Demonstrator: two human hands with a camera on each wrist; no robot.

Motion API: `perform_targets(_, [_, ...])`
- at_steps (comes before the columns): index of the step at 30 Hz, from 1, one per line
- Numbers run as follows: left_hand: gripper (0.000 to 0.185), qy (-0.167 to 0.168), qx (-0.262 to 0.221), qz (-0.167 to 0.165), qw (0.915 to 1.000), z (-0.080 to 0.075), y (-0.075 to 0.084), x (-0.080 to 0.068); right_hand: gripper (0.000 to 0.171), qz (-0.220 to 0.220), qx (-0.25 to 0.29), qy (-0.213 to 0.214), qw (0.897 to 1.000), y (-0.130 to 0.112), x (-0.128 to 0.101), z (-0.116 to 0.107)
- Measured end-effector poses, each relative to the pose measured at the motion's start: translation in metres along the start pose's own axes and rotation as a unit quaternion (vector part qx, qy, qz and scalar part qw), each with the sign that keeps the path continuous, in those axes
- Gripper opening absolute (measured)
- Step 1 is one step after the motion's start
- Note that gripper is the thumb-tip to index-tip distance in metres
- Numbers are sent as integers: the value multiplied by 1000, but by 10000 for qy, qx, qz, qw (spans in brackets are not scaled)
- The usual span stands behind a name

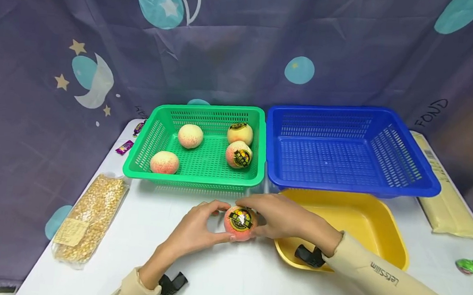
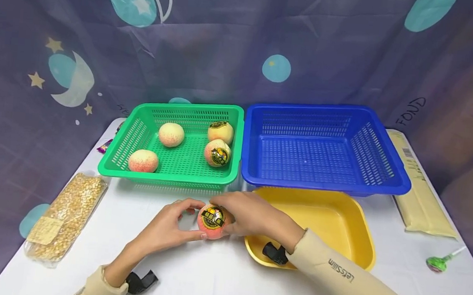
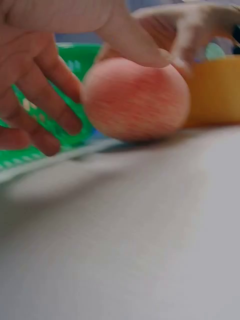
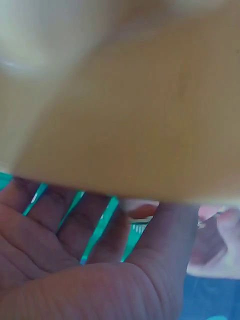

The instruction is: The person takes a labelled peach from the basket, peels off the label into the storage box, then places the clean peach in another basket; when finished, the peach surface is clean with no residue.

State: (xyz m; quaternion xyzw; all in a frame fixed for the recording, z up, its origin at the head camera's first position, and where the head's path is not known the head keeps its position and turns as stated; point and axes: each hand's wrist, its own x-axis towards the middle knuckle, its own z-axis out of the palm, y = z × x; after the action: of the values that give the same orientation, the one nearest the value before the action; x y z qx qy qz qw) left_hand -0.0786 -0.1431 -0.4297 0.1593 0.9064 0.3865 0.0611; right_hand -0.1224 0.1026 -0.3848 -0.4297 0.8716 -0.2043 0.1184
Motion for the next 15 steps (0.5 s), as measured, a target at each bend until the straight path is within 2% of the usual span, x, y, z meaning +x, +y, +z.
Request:
perform_targets(3, [63, -149, -160, 165, 9996, 8, -1, 5, 57, -30, -105, 173, 9998, -2, -7, -3])
perform_targets(8, [69, -448, -191, 343, 9982, 11, -3, 8, 52, -172, -431, 593, 9972, -6, -14, -10])
perform_targets(12, [72, -605, -123, 300, 9976, 11, -2, 10, 38, -283, -545, 853, 9945, -9, -10, -9])
perform_targets(15, [78, -596, -15, 245, 9979, 10, -2, 12, 33, -185, -424, 812, 9956, -11, -4, -4])
